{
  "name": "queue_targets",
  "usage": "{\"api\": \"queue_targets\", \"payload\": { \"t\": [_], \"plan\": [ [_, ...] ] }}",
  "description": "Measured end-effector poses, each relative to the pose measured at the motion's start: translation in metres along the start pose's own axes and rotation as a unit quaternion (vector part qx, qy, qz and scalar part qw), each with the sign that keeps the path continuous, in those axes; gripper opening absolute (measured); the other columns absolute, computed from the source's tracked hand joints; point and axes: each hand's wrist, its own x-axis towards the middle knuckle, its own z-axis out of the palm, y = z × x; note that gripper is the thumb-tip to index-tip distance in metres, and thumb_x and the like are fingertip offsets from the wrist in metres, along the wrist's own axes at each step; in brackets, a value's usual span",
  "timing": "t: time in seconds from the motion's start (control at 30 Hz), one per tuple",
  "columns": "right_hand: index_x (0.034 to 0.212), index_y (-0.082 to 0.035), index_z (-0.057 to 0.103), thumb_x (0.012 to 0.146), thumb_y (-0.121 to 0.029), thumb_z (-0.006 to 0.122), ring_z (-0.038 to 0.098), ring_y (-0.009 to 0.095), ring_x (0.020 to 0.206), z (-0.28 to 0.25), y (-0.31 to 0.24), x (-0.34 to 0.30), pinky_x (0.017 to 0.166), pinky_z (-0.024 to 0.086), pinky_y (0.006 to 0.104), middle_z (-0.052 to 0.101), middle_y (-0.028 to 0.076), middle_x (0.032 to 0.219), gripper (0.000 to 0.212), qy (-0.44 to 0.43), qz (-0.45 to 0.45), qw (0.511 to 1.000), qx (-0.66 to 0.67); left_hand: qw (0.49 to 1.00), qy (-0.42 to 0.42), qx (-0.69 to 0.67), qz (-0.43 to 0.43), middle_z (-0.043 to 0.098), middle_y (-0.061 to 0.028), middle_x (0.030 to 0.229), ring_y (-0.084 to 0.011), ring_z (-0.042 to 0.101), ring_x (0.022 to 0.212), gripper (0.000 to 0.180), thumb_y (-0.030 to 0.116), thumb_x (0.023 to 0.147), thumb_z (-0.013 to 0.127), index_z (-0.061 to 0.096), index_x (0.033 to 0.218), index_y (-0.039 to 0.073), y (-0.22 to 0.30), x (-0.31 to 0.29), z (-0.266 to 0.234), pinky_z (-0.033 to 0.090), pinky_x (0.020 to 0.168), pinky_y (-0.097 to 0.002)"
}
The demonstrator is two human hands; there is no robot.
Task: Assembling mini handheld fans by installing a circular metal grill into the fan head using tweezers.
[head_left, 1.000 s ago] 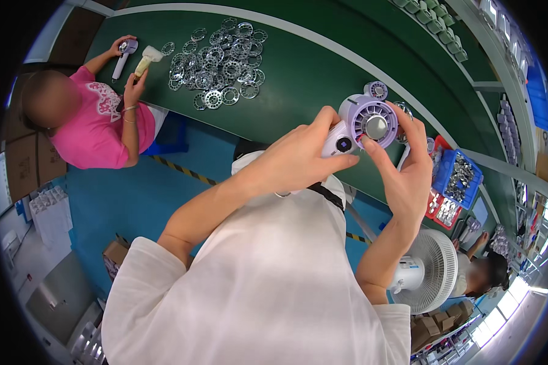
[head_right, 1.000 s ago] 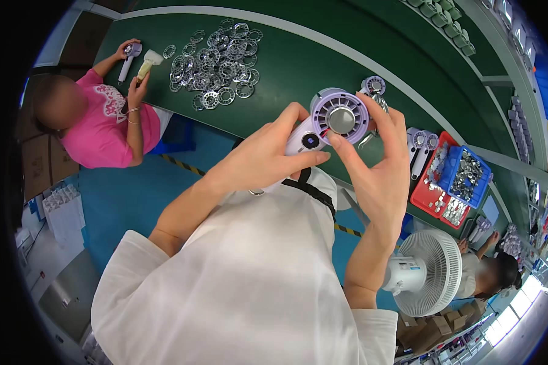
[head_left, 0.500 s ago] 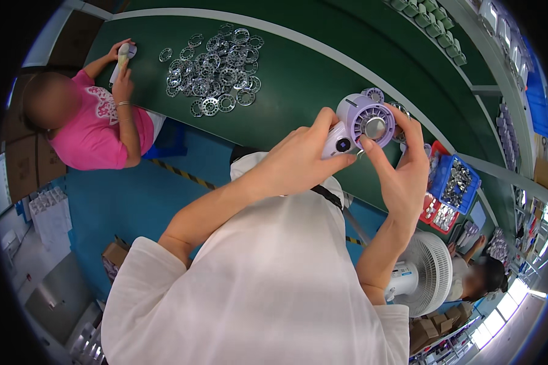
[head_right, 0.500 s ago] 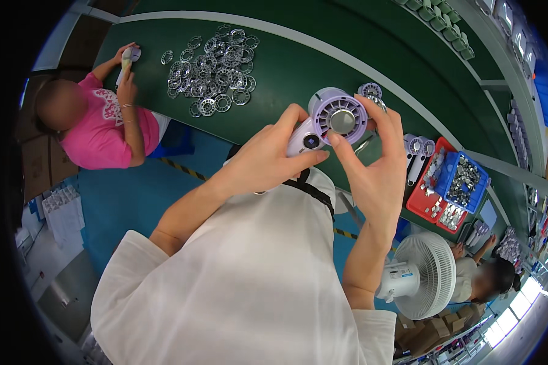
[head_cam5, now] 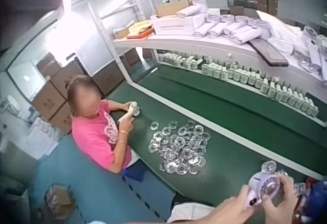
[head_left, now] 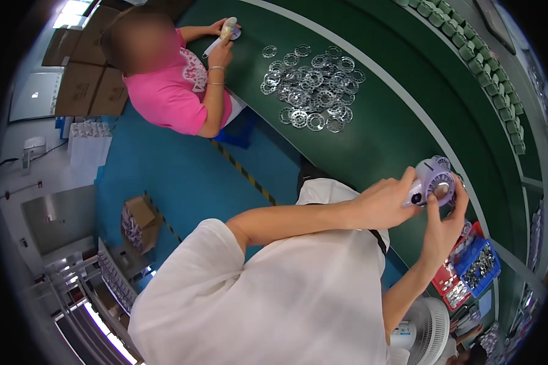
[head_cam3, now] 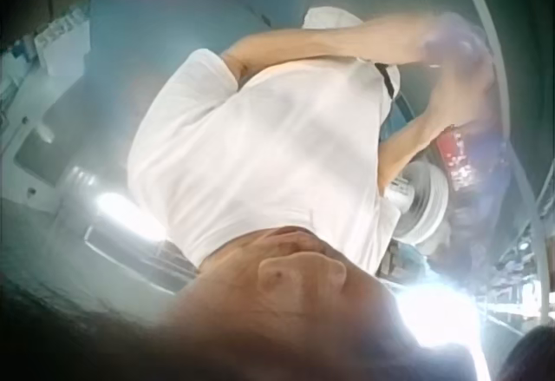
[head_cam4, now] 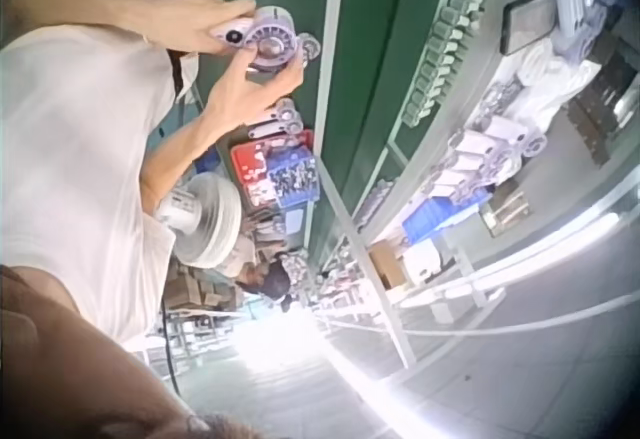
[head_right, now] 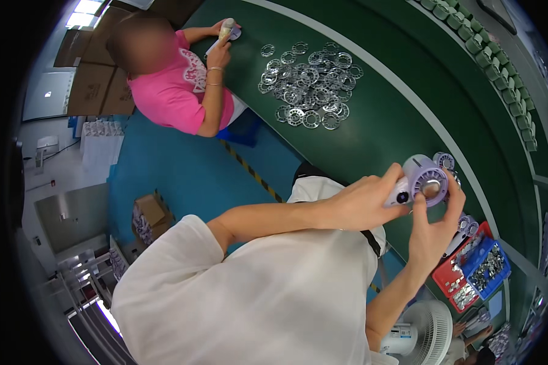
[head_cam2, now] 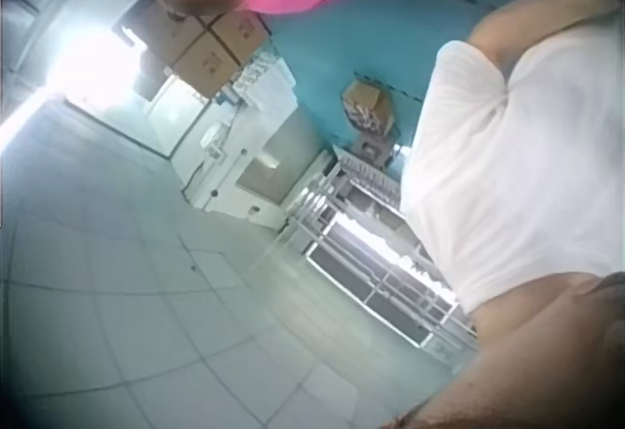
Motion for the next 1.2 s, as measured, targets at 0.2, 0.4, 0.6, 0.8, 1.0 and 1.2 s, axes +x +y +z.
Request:
{"api": "queue_targets", "payload": {
  "t": [0.2, 0.4, 0.6, 0.8, 1.0, 1.2],
  "plan": [
    [0.133, -0.005, 0.054, 0.081, -0.009, 0.073, 0.051, 0.018, 0.111, 0.002, -0.001, 0.005, 0.098, 0.039, 0.0312, 0.057, 0.007, 0.121, 0.056, -0.020, -0.015, 0.999, 0.021, 0.993, 0.004, -0.094, -0.076, 0.065, -0.0197, 0.077, -0.0283, 0.068, 0.065, 0.056, 0.027, 0.082, 0.074, 0.039, 0.114, -0.003, -0.012, 0.002, -0.018, 0.052, 0.057, -0.0390],
    [0.139, 0.002, 0.044, 0.098, -0.005, 0.053, 0.053, 0.009, 0.076, -0.022, 0.001, -0.001, 0.077, 0.046, 0.0233, 0.067, 0.009, 0.095, 0.042, 0.184, 0.009, 0.961, 0.207, 0.979, -0.053, -0.171, -0.094, 0.062, -0.0080, 0.080, -0.0120, 0.060, 0.058, 0.046, 0.026, 0.090, 0.069, 0.040, 0.114, 0.000, -0.006, 0.002, -0.030, 0.050, 0.054, -0.0280],
    [0.112, 0.003, 0.052, 0.096, -0.001, 0.057, 0.066, 0.016, 0.084, -0.034, 0.016, -0.015, 0.079, 0.052, 0.0261, 0.069, 0.016, 0.097, 0.018, 0.171, 0.049, 0.937, 0.300, 0.947, -0.157, -0.261, -0.100, 0.064, -0.0102, 0.094, -0.0149, 0.066, 0.076, 0.039, 0.020, 0.095, 0.061, 0.036, 0.118, 0.001, -0.006, 0.005, -0.031, 0.054, 0.069, -0.0298],
    [0.107, 0.005, 0.063, 0.091, 0.000, 0.063, 0.067, 0.016, 0.087, -0.028, 0.005, -0.017, 0.080, 0.055, 0.0274, 0.068, 0.010, 0.096, 0.017, 0.200, 0.070, 0.927, 0.309, 0.936, -0.191, -0.263, -0.132, 0.065, -0.0123, 0.104, -0.0171, 0.067, 0.088, 0.034, 0.017, 0.098, 0.057, 0.035, 0.119, 0.002, -0.003, 0.005, -0.035, 0.054, 0.077, -0.0321],
    [0.110, 0.004, 0.065, 0.091, -0.003, 0.065, 0.067, 0.015, 0.081, -0.027, 0.000, -0.015, 0.078, 0.054, 0.0266, 0.068, 0.009, 0.090, 0.021, 0.201, 0.095, 0.942, 0.253, 0.936, -0.199, -0.261, -0.126, 0.064, -0.0125, 0.104, -0.0173, 0.066, 0.089, 0.037, 0.020, 0.098, 0.057, 0.035, 0.121, 0.002, 0.001, 0.006, -0.040, 0.054, 0.078, -0.0325],
    [0.108, 0.004, 0.061, 0.090, 0.000, 0.064, 0.067, 0.014, 0.078, -0.029, -0.016, -0.009, 0.072, 0.056, 0.0257, 0.069, 0.011, 0.086, 0.018, 0.125, 0.087, 0.952, 0.266, 0.947, -0.184, -0.229, -0.132, 0.065, -0.0104, 0.097, -0.0153, 0.066, 0.080, 0.043, 0.025, 0.095, 0.062, 0.037, 0.121, 0.002, 0.000, 0.008, -0.037, 0.053, 0.073, -0.0305]
  ]
}}
